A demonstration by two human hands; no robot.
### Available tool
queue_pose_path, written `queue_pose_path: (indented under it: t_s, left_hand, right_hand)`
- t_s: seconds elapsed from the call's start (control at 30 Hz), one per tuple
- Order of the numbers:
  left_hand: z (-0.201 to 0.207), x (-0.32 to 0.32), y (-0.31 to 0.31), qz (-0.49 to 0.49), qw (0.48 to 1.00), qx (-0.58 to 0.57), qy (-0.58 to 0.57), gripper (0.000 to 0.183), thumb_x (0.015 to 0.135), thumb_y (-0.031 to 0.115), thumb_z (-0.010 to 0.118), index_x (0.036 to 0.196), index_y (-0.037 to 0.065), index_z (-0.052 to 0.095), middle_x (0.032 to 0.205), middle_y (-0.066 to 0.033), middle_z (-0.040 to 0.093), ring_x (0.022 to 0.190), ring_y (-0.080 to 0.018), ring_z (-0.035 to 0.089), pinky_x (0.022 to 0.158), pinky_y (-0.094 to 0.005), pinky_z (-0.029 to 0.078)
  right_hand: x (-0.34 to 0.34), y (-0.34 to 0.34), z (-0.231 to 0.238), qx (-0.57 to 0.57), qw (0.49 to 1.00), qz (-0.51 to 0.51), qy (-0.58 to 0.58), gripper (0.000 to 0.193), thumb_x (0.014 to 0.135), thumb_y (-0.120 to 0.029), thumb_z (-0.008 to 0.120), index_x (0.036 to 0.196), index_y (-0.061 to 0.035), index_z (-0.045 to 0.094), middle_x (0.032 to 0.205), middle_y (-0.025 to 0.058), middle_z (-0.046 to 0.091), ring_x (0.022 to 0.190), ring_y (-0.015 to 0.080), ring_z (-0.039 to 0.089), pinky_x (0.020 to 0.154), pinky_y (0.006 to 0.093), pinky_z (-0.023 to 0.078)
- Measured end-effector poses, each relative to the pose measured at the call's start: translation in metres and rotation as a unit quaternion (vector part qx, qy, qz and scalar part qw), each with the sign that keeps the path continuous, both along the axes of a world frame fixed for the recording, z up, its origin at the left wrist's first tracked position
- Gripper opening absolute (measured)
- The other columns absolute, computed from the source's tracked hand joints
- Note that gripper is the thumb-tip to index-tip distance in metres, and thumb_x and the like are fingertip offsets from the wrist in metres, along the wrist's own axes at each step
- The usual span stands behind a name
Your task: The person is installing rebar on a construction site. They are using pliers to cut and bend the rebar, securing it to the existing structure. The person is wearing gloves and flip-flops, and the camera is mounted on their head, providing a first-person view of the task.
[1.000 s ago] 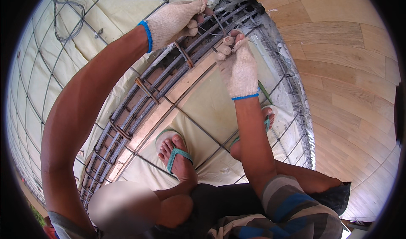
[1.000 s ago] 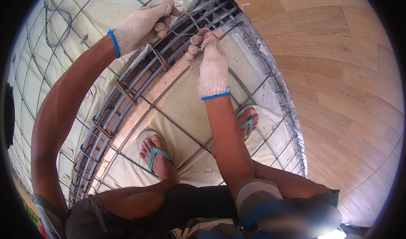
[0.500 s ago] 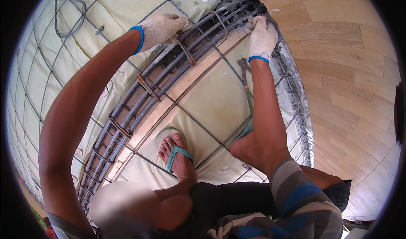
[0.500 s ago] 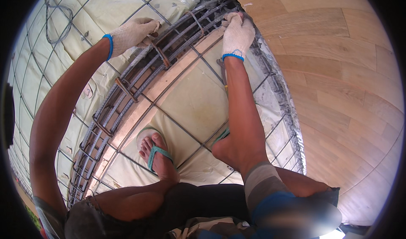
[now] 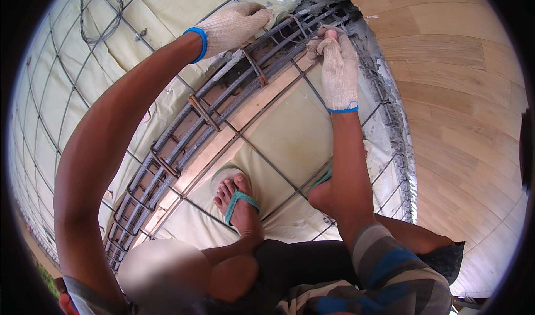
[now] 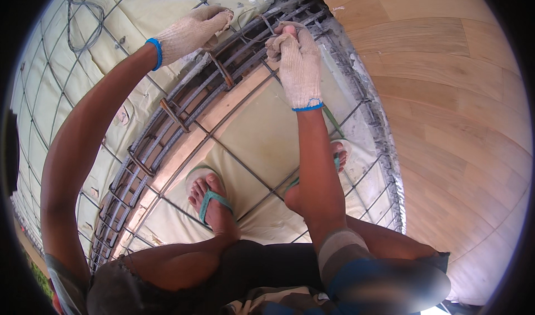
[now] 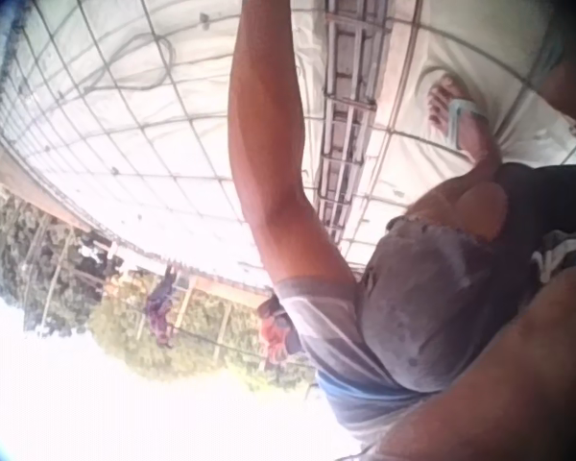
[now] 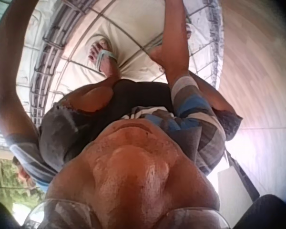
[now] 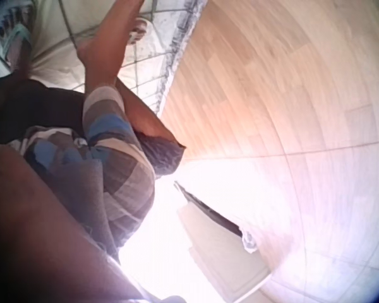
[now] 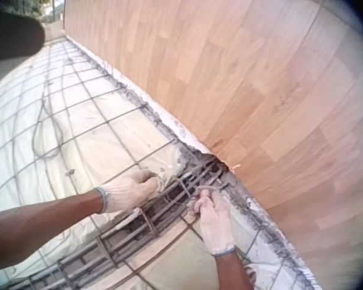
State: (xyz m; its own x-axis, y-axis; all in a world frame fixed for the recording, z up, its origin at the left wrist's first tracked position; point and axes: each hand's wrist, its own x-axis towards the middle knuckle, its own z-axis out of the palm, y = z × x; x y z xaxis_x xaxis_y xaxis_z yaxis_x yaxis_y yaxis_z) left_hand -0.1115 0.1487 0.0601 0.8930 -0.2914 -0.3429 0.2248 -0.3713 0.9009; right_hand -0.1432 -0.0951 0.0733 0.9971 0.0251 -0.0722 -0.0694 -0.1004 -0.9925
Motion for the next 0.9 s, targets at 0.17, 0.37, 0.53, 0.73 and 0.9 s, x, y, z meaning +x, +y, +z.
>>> queue_pose_path:
  t_s: [0.17, 0.37, 0.53, 0.73, 0.9]
  left_hand:
    - [0.008, 0.000, -0.007, -0.057, 0.998, -0.004, -0.019, 0.056, 0.111, 0.043, 0.053, 0.139, -0.004, 0.063, 0.099, -0.0059, 0.066, 0.075, -0.0125, 0.057, 0.069, -0.0330, 0.052]
    - [0.004, -0.011, -0.020, 0.022, 0.978, -0.193, 0.071, 0.059, 0.116, 0.050, 0.047, 0.141, -0.001, 0.063, 0.094, -0.0010, 0.064, 0.074, -0.0090, 0.055, 0.070, -0.0309, 0.052]
    - [0.008, -0.014, -0.023, 0.048, 0.974, -0.209, 0.071, 0.059, 0.118, 0.051, 0.041, 0.133, -0.001, 0.066, 0.079, 0.0029, 0.047, 0.068, -0.0081, 0.045, 0.066, -0.0294, 0.045]
    - [0.009, -0.018, -0.027, 0.104, 0.983, -0.131, 0.069, 0.063, 0.116, 0.056, 0.040, 0.121, 0.001, 0.071, 0.073, 0.0028, 0.043, 0.069, -0.0099, 0.041, 0.064, -0.0273, 0.037]
    - [0.020, -0.017, -0.041, 0.010, 0.999, 0.030, -0.018, 0.062, 0.114, 0.051, 0.037, 0.115, 0.000, 0.072, 0.090, -0.0151, 0.063, 0.086, -0.0286, 0.061, 0.081, -0.0418, 0.049]
  right_hand:
    - [-0.013, 0.012, 0.008, -0.018, 0.997, 0.071, 0.001, 0.034, 0.115, -0.029, 0.057, 0.116, 0.0045, 0.065, 0.092, 0.0049, 0.068, 0.079, 0.0104, 0.063, 0.072, 0.0270, 0.053]
    - [-0.008, 0.010, 0.009, -0.026, 0.999, 0.006, 0.037, 0.032, 0.114, -0.027, 0.059, 0.117, 0.0040, 0.065, 0.100, 0.0068, 0.069, 0.082, 0.0107, 0.066, 0.074, 0.0264, 0.055]
    - [-0.010, 0.021, 0.005, 0.075, 0.994, -0.032, 0.067, 0.030, 0.114, -0.027, 0.059, 0.119, 0.0026, 0.063, 0.099, 0.0082, 0.069, 0.083, 0.0140, 0.070, 0.075, 0.0288, 0.059]
    - [-0.024, 0.041, -0.001, 0.158, 0.983, -0.062, 0.061, 0.027, 0.115, -0.024, 0.057, 0.120, 0.0022, 0.061, 0.097, 0.0093, 0.069, 0.079, 0.0162, 0.072, 0.074, 0.0303, 0.063]
    - [-0.023, 0.034, 0.002, 0.179, 0.981, -0.080, -0.003, 0.028, 0.115, -0.026, 0.056, 0.121, 0.0013, 0.059, 0.101, 0.0101, 0.067, 0.081, 0.0172, 0.070, 0.077, 0.0324, 0.062]
